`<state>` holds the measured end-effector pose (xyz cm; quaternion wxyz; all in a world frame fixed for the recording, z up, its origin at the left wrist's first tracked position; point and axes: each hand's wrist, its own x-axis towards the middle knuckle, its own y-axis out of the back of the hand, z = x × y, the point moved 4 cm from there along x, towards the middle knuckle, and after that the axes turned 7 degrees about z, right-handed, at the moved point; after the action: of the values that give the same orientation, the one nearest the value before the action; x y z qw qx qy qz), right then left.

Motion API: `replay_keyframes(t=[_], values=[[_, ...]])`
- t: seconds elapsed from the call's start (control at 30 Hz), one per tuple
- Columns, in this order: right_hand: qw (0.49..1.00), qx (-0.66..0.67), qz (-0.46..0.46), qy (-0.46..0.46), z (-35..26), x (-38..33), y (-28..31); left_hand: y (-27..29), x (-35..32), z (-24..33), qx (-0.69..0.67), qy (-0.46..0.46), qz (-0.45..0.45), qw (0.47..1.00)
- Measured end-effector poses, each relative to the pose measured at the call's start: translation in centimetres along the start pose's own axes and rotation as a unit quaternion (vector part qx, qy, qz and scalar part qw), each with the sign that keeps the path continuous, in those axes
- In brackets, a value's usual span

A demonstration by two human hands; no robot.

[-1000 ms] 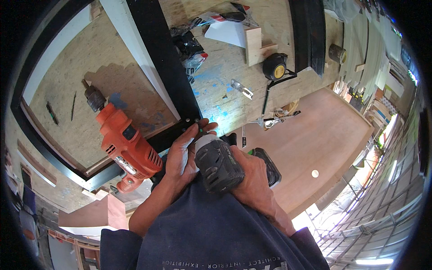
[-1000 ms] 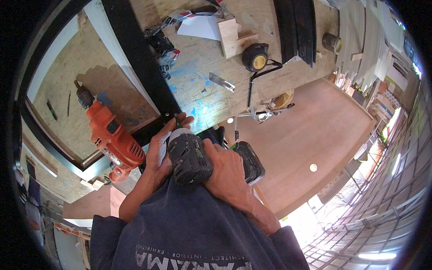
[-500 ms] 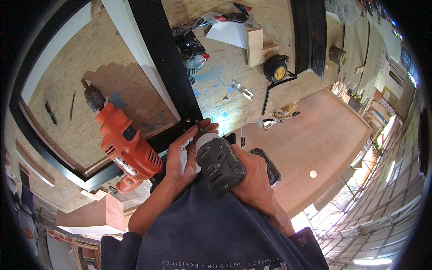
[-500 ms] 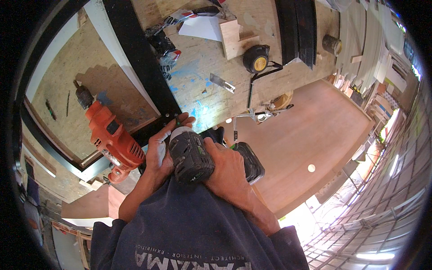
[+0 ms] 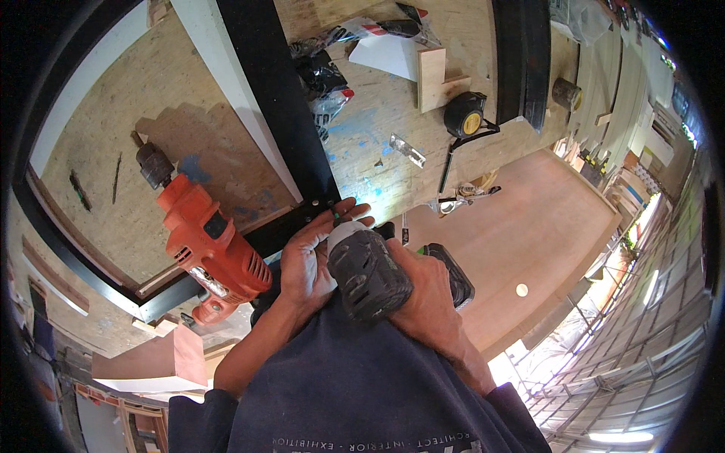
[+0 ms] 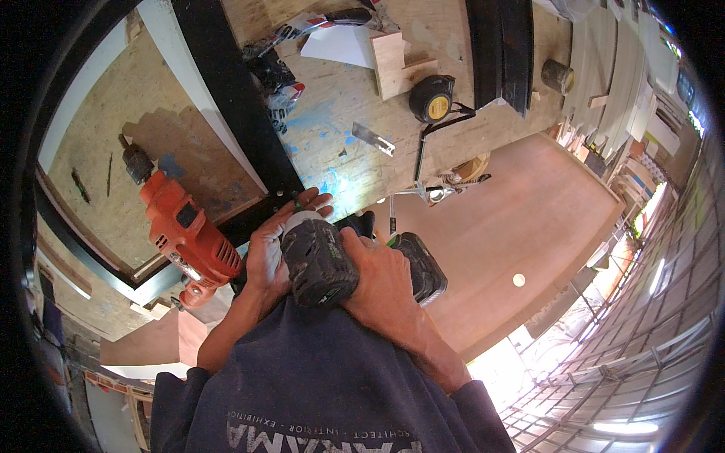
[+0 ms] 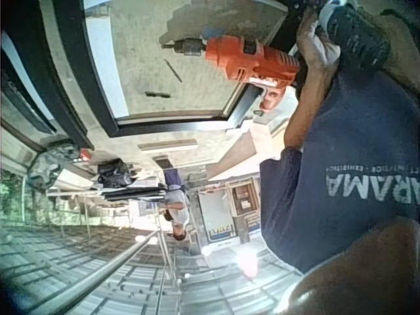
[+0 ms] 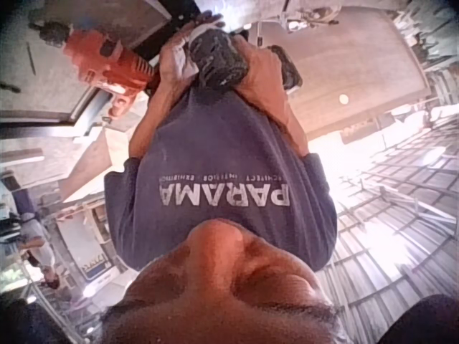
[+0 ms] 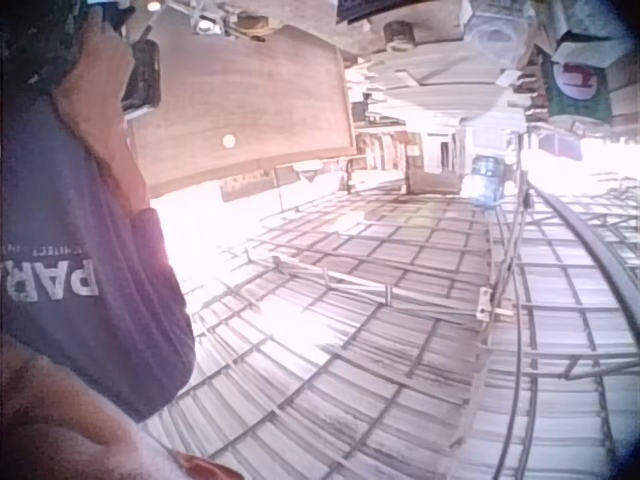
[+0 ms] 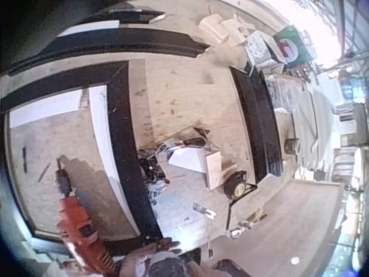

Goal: The person uses a drill to create pilot holes and an impact driver to drive screws into the corners of a black wooden frame while it sits on a workbench.

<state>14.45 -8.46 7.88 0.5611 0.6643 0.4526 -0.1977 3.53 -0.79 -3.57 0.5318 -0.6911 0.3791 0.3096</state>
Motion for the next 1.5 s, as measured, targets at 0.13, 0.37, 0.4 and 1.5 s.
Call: replay_keyframes(t=[0.13, 0.37, 0.4, 1.5], values=[[1.0, 0.013, -0.01, -0.002, -0.2, 0.4, 0.3, 0.1, 0.0, 0.0, -0.009, 0.002, -0.005, 1.0], [0.999, 0.05, 0.002, -0.021, -0.2, 0.2, 0.2, -0.1, -0.1, 0.0, -0.007, 0.005, 0.005, 1.0], [0.999, 0.048, 0.005, -0.013, -0.2, 0.3, 0.3, 0.0, -0.1, 0.1, -0.011, 0.004, 0.0, 1.0], [0.92, 0.318, 0.22, 0.061, 15.0, -11.6, -5.4, 0.8, -2.3, 0.7, 0.867, -0.494, 0.058, 0.02]])
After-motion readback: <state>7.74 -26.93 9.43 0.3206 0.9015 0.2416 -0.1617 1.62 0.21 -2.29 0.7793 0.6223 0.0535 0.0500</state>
